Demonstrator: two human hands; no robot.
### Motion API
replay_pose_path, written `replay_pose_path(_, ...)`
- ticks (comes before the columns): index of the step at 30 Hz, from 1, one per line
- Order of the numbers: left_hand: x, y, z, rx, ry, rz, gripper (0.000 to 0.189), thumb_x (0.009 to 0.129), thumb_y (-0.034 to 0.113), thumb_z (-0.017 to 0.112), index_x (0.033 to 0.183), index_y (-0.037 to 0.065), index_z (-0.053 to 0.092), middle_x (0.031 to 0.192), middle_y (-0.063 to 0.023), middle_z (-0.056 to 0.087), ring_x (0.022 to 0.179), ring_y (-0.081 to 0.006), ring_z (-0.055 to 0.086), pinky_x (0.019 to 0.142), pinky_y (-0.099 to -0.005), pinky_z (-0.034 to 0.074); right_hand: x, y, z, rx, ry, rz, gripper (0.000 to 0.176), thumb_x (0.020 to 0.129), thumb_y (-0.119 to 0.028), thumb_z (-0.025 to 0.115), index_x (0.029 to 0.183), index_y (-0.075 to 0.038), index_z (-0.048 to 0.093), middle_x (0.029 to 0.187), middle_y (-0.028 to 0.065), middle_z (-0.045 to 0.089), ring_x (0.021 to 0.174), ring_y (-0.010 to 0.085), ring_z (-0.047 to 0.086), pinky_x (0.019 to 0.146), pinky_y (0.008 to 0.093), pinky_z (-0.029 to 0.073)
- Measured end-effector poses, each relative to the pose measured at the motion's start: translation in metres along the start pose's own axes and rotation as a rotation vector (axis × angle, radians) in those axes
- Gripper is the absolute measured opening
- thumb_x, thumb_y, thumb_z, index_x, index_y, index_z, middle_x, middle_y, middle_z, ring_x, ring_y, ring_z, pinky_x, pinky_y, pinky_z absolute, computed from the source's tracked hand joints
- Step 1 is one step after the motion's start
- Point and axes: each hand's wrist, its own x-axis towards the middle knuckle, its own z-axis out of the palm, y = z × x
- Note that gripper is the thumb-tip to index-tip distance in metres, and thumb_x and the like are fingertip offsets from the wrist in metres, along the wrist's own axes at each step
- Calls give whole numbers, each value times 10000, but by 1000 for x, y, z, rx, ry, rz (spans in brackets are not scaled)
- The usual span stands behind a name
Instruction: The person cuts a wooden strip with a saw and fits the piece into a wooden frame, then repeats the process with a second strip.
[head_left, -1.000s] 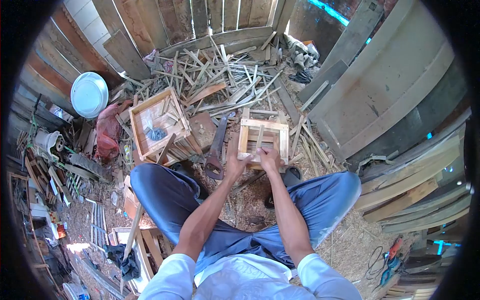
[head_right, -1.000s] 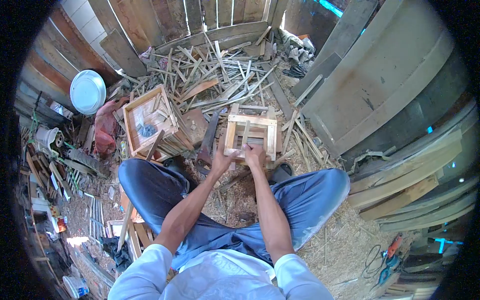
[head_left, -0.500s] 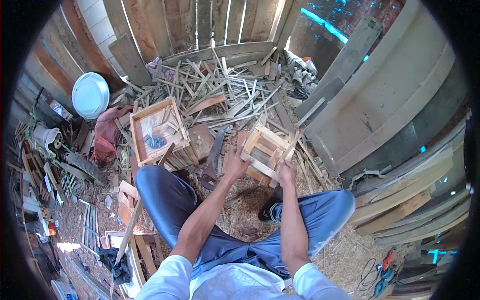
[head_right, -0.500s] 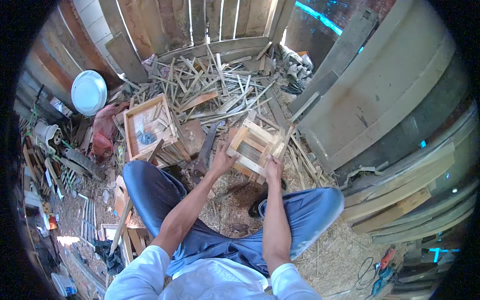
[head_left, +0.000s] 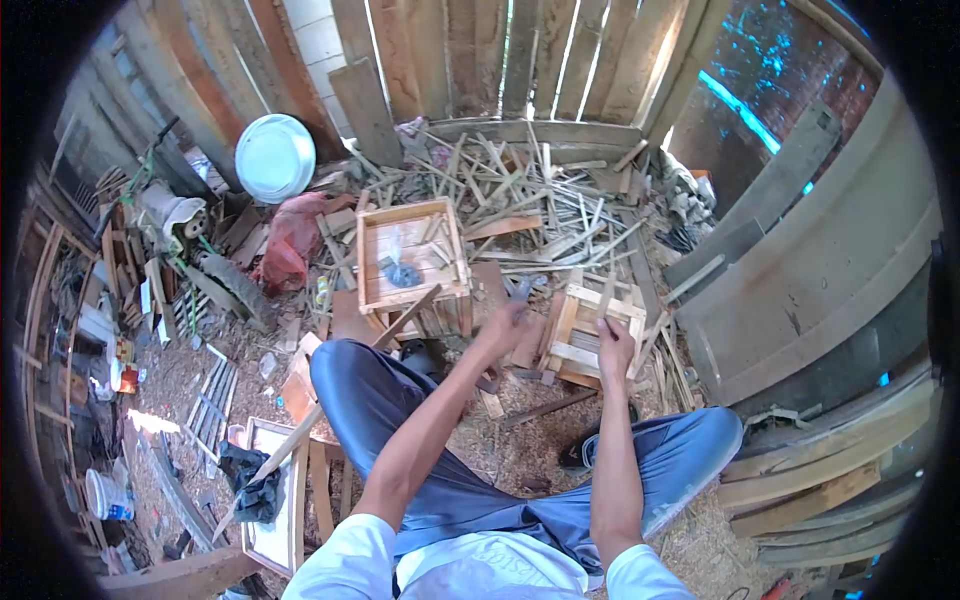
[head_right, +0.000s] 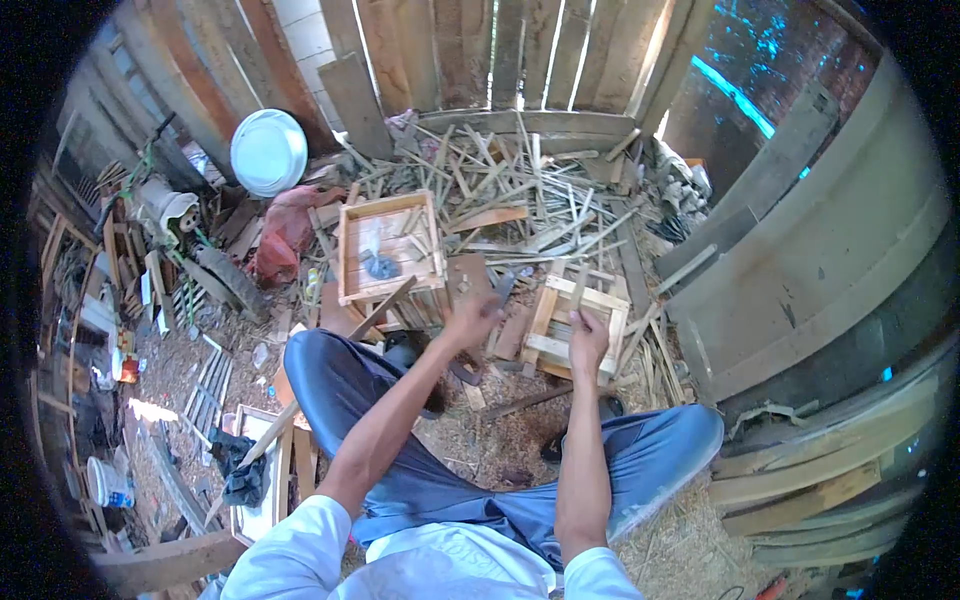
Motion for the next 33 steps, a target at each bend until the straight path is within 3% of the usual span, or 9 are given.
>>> replay_pose_path(3,-10,30,-90,-49,58,-348,404,832,253,620,1144,-4,623,1020,-242,661,919,-390,646,808,-443,512,-18,-34,39,72,-139,-7,330,872,-181,703,1100,53,660,994,125,700,883,191,651,816,283,497)
replay_pose_path(4,-8,-27,-102,321,244,2,377,850,275,604,1091,-14,630,1038,-242,652,958,-394,630,816,-460,503,-30,-38,49,153,-223,59,350,871,-180,706,1123,55,645,970,124,698,878,183,650,797,284,501)
replay_pose_path(6,-31,-3,-158,618,242,-123,329,856,282,598,1002,-10,640,1062,-254,632,999,-389,611,838,-473,495,-48,-51,73,242,-320,119,373,870,-182,708,1144,56,623,943,117,694,855,172,651,765,283,504)
replay_pose_path(10,-61,-49,-216,738,-26,-456,344,890,290,514,993,-1,664,995,-287,654,969,-411,636,867,-480,497,-76,-80,116,438,-537,146,146,898,-145,665,963,-19,633,891,50,705,747,96,620,615,227,458)
replay_pose_path(14,-69,-127,-195,732,-51,-426,358,881,313,517,1061,47,675,997,-247,676,942,-390,661,855,-485,511,-80,-76,136,574,-703,298,130,883,-149,688,921,-45,619,927,60,712,758,107,635,615,228,460)
replay_pose_path(19,-84,-64,-183,786,-136,-388,313,875,283,552,1076,87,690,969,-219,689,917,-375,670,836,-465,520,-83,-56,154,663,-694,410,184,837,-192,752,860,-56,630,787,24,673,588,68,512,544,213,404)
replay_pose_path(23,-76,-52,-182,739,83,-475,208,839,245,627,958,111,733,870,-170,707,819,-334,693,734,-434,545,-71,-35,150,628,-679,420,177,839,-192,749,871,-57,640,799,25,680,603,65,515,546,208,407)
replay_pose_path(25,-73,-44,-174,893,230,-467,165,789,232,702,887,106,740,815,-149,710,778,-298,705,683,-413,553,-63,-32,148,604,-688,455,180,864,-152,715,965,-63,595,978,64,702,731,85,591,623,225,467)
replay_pose_path(33,-78,-75,-138,1019,191,-290,286,682,155,768,920,91,623,930,-91,652,858,-271,679,728,-418,516,-56,-32,123,737,-738,492,299,887,-109,669,1142,-22,538,1014,87,679,869,166,644,737,287,531)
